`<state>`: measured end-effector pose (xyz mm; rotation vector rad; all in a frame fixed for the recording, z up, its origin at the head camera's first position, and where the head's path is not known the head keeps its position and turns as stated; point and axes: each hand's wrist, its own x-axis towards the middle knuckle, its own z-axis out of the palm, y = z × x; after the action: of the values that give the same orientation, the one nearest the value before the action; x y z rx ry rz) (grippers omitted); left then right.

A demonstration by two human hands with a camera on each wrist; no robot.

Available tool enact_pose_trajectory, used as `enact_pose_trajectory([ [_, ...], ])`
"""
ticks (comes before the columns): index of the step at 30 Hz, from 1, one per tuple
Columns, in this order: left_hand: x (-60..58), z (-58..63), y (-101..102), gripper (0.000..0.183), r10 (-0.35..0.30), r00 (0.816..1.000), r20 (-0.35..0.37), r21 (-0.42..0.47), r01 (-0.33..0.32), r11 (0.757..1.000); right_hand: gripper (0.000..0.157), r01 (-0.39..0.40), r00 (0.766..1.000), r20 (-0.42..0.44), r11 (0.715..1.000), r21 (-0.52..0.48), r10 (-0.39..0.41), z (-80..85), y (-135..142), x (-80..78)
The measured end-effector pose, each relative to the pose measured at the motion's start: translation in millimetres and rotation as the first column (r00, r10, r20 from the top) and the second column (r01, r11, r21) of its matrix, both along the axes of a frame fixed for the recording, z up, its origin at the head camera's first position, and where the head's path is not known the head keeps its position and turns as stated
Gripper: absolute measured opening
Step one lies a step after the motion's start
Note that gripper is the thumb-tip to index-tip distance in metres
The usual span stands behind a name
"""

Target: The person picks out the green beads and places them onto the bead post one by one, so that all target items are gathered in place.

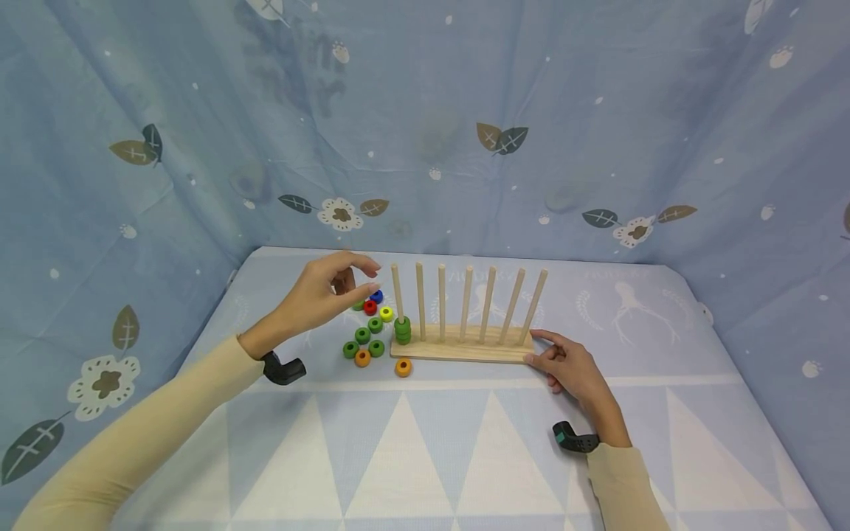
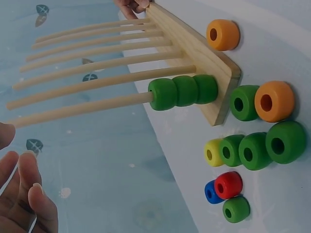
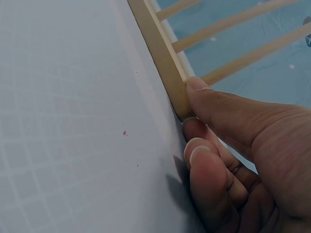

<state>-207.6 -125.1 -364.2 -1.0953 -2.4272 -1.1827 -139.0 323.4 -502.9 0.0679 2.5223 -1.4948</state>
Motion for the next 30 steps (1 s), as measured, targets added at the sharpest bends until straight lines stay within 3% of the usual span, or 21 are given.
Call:
enact_pose_trajectory([
  [13, 2.9, -13.3, -9, 0.027, 0.016, 1.0, 0.024, 0.008, -0.017, 1.0, 0.072, -0.001, 1.0, -0.001, 1.0, -0.016, 0.001, 4.2, -2, 1.3],
  [30, 10.5, -34.9, -18, 0.025, 0.063, 0.992, 0.114, -0.013, -0.062, 0.998, 0.071, -0.006, 1.0, -0.016, 1.0, -0.002, 0.006, 1.6, -1, 0.8],
])
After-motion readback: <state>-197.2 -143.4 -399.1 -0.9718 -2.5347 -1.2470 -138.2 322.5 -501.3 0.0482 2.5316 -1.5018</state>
